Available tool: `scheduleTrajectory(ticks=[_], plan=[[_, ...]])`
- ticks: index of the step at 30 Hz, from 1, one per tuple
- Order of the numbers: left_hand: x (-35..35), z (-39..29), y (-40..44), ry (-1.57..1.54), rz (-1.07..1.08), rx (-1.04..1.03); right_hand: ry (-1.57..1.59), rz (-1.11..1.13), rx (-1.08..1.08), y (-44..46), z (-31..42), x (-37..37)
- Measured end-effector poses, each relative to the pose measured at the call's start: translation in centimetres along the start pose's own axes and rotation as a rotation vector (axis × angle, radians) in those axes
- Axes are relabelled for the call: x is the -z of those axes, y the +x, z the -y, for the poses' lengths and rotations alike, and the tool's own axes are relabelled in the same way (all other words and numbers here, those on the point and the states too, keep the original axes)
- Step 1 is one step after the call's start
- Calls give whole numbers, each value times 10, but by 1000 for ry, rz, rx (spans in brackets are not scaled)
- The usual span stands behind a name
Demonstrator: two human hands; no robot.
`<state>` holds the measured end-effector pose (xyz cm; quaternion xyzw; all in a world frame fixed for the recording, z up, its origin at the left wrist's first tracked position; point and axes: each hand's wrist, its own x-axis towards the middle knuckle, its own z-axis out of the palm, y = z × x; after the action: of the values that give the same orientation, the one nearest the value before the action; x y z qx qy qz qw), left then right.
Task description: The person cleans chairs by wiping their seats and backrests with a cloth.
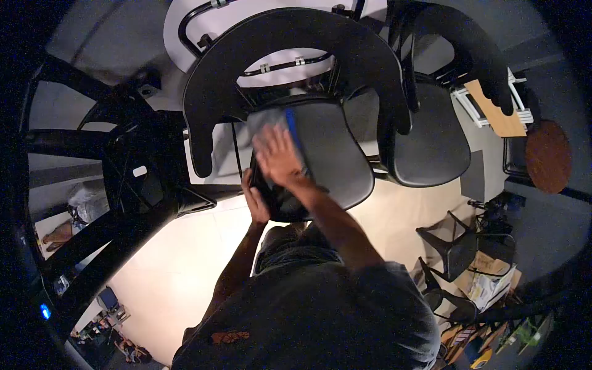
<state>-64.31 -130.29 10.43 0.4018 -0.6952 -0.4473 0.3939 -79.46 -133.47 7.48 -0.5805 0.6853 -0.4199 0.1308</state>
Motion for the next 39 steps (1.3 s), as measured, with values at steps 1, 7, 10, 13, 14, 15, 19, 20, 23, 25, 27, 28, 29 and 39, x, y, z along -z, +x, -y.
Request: scheduleTrajectory(ticks=[1,7,10,13,14,15,19,20,23,25,27,28,29,39], plan=[[3,-4,0,-168,-40,49,356,-38,-4,-26,11,-11],[31,-2,-4,-410,-97,196,-288,319,315,-148,47,43],[32,11,1,-138,-31,176,-258,319,294,-155,6,115],[10,17,0,-40,-12,68,-437,318,120,-120,-36,189],[7,18,0,-3,-8,32,-564,312,38,-108,-48,194],[7,17,1,0,-14,30,-573,245,-2,-90,-55,188],[8,8,1,-68,-69,103,-622,79,-60,-22,-50,122],[9,6,0,-60,-90,96,-593,74,-32,-15,-40,101],[7,10,1,-67,-106,64,-534,158,96,-16,11,46],[6,24,-2,-215,-106,139,-433,298,193,-36,46,46],[9,29,-13,-359,-126,194,-316,353,273,-66,62,59],[10,25,-13,-291,-129,169,-287,346,301,-84,57,62],[12,20,-12,-219,-137,144,-250,311,331,-98,48,72],[5,-38,-9,323,-22,-14,-654,51,130,-52,-80,153]])
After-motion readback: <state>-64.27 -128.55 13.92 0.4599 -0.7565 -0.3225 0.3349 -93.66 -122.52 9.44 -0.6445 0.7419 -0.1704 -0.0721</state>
